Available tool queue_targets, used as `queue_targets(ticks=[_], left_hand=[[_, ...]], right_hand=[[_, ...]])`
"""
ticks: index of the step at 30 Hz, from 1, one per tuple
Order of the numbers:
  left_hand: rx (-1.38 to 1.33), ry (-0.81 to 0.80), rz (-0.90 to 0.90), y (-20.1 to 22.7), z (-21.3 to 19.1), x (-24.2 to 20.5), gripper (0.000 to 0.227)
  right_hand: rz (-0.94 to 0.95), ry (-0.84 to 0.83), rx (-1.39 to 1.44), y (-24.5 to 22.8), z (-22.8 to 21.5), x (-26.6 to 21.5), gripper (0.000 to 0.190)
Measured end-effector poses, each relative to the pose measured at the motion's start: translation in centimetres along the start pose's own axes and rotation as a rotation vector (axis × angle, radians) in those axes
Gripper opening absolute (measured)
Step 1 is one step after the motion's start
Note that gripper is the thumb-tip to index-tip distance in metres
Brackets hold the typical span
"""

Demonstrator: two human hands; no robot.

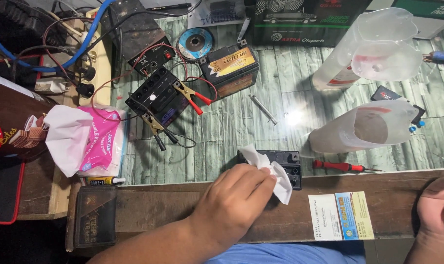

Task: Filling a small lead-acid battery with electrolyte using a syringe and cleaning the casing with a tissue.

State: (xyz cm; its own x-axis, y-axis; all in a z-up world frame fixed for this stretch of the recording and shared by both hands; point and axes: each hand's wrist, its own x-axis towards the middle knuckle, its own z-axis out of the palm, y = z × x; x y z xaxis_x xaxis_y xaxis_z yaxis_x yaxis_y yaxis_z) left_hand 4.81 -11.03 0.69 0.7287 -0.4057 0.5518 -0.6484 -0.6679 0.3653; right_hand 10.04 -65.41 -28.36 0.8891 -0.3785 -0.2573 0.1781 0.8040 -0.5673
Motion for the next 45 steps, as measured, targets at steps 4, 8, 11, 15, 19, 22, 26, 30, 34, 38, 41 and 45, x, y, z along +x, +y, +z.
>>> queue_targets(ticks=[4,8,11,15,19,22,26,30,34,38,41,45], left_hand=[[0.044,-0.139,-0.03,0.0,0.8,-0.1,0.011],[-0.036,-0.076,0.024,-0.1,1.4,1.9,0.012],[-0.038,-0.096,0.058,-0.3,3.3,1.5,0.01],[0.07,-0.168,0.09,-0.4,3.1,1.8,0.021],[0.003,-0.097,0.1,-0.4,-0.4,3.2,0.007],[-0.114,-0.108,0.078,-1.2,-1.9,2.5,0.008],[-0.088,-0.074,0.013,-1.9,-2.0,0.7,0.011],[0.023,-0.085,0.004,-2.3,-0.8,-0.9,0.012],[0.056,-0.048,0.005,-2.3,-0.3,-1.4,0.01],[0.034,-0.032,0.02,-2.6,0.1,-1.9,0.015],[0.031,0.008,0.023,-2.6,0.4,-2.0,0.017],[0.01,0.062,0.029,-2.6,0.6,-2.1,0.017]], right_hand=[[-0.011,0.072,0.012,0.6,4.7,-1.7,0.017],[-0.044,0.142,-0.204,1.0,10.1,-4.1,0.021],[-0.057,0.153,-0.169,1.1,11.4,-5.2,0.011],[-0.161,0.138,-0.702,2.2,16.5,-8.4,0.025],[-0.421,-0.195,-1.08,2.2,17.3,-10.2,0.03],[-0.45,-0.25,-1.301,2.3,19.4,-11.1,0.02],[-0.641,-0.439,-1.712,2.9,20.0,-10.1,0.021],[-0.714,-0.602,-1.942,3.1,20.1,-9.2,0.018],[-0.711,-0.586,-2.041,3.1,22.1,-10.0,0.017],[-0.578,-0.614,-1.545,4.1,26.5,-10.9,0.039],[-0.258,-0.598,-1.166,6.0,30.4,-12.1,0.084],[-0.005,-0.418,-1.085,8.9,35.0,-14.0,0.121]])
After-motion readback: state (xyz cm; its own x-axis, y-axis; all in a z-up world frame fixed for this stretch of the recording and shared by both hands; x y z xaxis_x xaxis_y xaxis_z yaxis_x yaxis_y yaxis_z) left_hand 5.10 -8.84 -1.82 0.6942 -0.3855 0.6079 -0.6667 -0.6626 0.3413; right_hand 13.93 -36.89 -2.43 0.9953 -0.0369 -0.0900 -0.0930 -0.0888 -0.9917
